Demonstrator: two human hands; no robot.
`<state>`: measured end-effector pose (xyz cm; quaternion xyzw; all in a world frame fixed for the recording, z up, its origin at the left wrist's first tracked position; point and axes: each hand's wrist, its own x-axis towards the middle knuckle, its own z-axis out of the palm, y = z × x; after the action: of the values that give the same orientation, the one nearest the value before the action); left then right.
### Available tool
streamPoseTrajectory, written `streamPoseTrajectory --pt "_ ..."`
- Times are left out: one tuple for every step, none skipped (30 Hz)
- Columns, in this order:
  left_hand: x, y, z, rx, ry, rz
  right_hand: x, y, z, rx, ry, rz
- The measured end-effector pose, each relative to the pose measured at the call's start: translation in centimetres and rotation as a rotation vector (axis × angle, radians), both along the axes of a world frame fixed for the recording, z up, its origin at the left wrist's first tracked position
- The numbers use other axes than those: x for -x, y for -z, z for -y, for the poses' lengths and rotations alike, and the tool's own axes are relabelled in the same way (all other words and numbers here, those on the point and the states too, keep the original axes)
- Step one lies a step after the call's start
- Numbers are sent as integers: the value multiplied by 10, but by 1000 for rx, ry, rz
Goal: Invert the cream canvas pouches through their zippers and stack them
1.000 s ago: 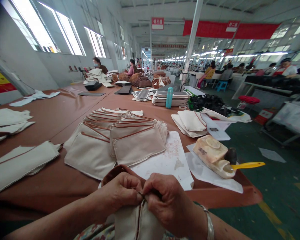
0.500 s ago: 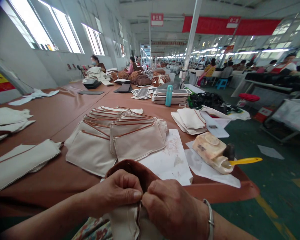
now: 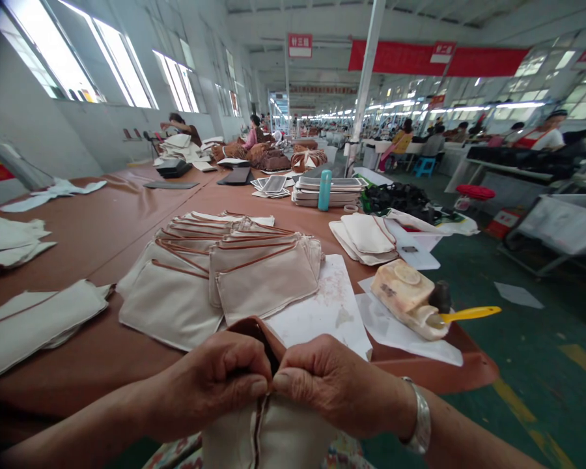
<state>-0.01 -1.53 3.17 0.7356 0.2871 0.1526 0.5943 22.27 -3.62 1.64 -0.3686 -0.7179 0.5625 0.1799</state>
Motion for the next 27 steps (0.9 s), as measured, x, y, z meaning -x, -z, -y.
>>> streamPoseTrajectory --pt "0 0 0 19 3 10 0 0 0 8 -9 -16" --pt "1 0 -1 46 5 18 -1 1 0 22 -10 -44" --pt "2 0 -2 79 5 24 -2 1 0 44 -6 -72" --pt "4 1 -3 116 1 28 -2 2 -1 74 4 -97" --pt "5 3 -4 156 -9 27 -3 2 -1 102 18 -119" --pt "7 5 -5 195 -26 24 -4 2 -1 112 36 -131" --pt "8 7 -6 228 -44 19 -4 3 -1 93 59 -131" --pt "9 10 -6 259 -65 17 -5 3 -1 38 89 -118" --pt "10 13 -6 290 -85 23 -6 4 0 -55 129 -95" --pt "10 16 -6 323 -104 40 -6 5 1 -193 179 -71" --pt "10 19 -5 359 -120 62 -7 7 3 -368 233 -48" --pt "10 22 -4 395 -132 89 -7 8 6 -564 284 -31" --pt "10 24 -3 429 -142 113 -7 10 9 -762 320 -10" --pt "9 26 -1 458 -149 128 -7 12 13 -940 330 25" --pt "9 27 1 480 -155 130 -7 13 17 -1086 320 71" --pt "9 27 3 489 -159 127 -5 14 21 -1191 298 125" --pt "9 27 4 488 -160 125 -4 15 24 -1257 268 181" --pt "9 27 5 477 -157 132 -1 16 26 -1287 237 231" --pt "9 27 6 461 -150 153 2 16 27 -1283 211 265" --pt "8 27 6 451 -140 189 5 17 27 -1263 197 278" --pt "8 27 6 451 -131 234 8 17 27 -1234 191 276" --pt "7 27 6 457 -121 276 10 18 26 -1200 187 267" --pt "7 27 6 469 -116 311 12 19 25 -1166 192 251" --pt "6 28 6 481 -115 335 14 20 24 -1142 201 231" --pt "6 28 6 490 -117 346 14 21 23 -1131 206 215" --pt "5 29 6 488 -119 350 15 21 23 -1131 207 207" --pt "5 30 6 479 -123 355 15 22 23 -1136 205 209"
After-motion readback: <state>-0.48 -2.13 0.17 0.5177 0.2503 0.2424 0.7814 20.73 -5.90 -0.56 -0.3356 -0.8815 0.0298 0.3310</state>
